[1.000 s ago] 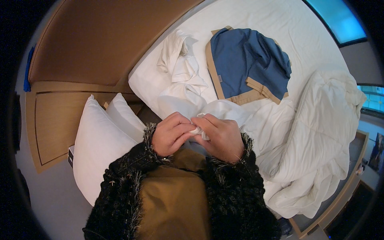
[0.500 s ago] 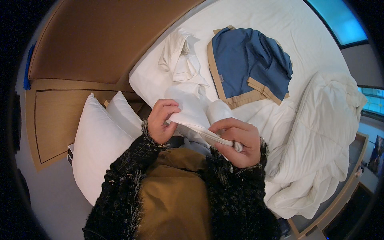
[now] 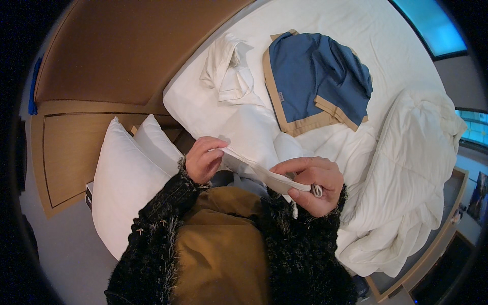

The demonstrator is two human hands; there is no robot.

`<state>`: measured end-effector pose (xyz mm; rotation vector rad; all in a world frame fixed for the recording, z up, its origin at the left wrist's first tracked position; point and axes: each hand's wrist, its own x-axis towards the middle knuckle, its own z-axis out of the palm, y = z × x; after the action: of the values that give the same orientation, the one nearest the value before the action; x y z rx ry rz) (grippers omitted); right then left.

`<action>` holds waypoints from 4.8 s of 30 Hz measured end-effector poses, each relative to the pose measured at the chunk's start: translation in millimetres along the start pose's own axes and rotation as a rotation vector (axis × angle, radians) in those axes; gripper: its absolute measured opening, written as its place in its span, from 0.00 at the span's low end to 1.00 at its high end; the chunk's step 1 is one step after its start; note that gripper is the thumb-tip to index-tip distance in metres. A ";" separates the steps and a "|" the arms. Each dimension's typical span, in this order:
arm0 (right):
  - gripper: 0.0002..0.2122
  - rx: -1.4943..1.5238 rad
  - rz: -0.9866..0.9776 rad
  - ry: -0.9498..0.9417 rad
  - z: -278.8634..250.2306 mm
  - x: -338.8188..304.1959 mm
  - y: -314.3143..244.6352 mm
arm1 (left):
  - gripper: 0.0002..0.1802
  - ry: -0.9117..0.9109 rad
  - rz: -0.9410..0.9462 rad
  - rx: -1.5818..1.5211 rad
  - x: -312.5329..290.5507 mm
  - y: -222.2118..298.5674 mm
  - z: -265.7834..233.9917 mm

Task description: The person folds white pillowcases and a blue-and-beige towel on a bed, then stacks them. The person then spreads a white duvet over the bed and smooths it out.

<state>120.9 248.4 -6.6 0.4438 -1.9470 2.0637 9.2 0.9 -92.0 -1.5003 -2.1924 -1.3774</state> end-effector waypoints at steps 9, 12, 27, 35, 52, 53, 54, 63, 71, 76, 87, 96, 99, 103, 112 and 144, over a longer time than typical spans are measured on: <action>0.07 0.004 -0.028 -0.003 -1.0 -1.6 1.6 | 0.19 -0.074 -0.020 0.014 -12.0 2.5 11.7; 0.07 0.014 -0.029 0.000 -0.7 -2.3 2.8 | 0.17 -0.113 0.015 0.075 -13.2 5.4 11.1; 0.05 0.002 -0.012 -0.043 -5.3 -1.4 -0.5 | 0.17 -0.033 -0.129 0.335 -12.1 -12.6 9.3; 0.03 -0.226 0.112 0.126 -25.5 -17.9 -12.5 | 0.14 0.088 -0.139 0.228 8.4 -5.5 -41.7; 0.05 -0.292 0.240 0.406 -29.4 -25.8 -6.0 | 0.11 0.003 -0.415 0.233 -14.3 -26.0 -65.4; 0.05 -0.301 0.257 0.429 -29.9 -25.8 -6.2 | 0.11 0.018 -0.418 0.245 -15.2 -27.7 -68.1; 0.06 -0.314 0.254 0.431 -30.5 -25.8 -5.8 | 0.10 0.033 -0.433 0.251 -15.2 -29.0 -70.7; 0.06 -0.325 0.250 0.500 -36.1 -26.5 -5.0 | 0.06 0.050 -0.525 0.245 -5.4 -24.6 -87.3; 0.07 -0.370 0.166 0.777 -41.2 -26.3 -4.7 | 0.04 0.240 -0.404 -0.135 10.8 -1.9 -99.5; 0.09 -0.591 0.227 0.892 -46.9 -13.0 20.9 | 0.04 0.356 -0.639 -0.060 11.8 8.4 -103.4; 0.12 -0.747 0.427 0.913 -64.1 -31.8 69.9 | 0.07 0.209 -0.802 -0.178 -8.5 -17.9 -68.2; 0.06 -0.321 0.519 0.792 -37.7 -14.4 32.3 | 0.11 -0.077 -0.930 -0.695 27.0 36.8 -68.6; 0.06 -0.131 0.425 0.716 -6.8 -7.8 13.8 | 0.19 -0.155 -0.736 -0.957 41.3 58.2 -63.1; 0.11 0.042 0.342 0.455 35.0 0.8 1.8 | 0.27 -0.285 -0.691 -0.909 51.3 72.3 -49.9; 0.14 0.257 0.373 0.318 60.4 6.3 3.3 | 0.16 -0.242 -0.503 -0.476 55.5 70.6 -46.5; 0.22 0.146 0.122 0.111 56.0 12.4 -6.1 | 0.12 -0.106 -0.249 -0.360 72.9 82.1 -48.2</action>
<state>114.0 192.7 6.8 0.2401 -1.8087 2.2646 22.3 19.7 25.7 -1.4724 -2.3568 -1.8983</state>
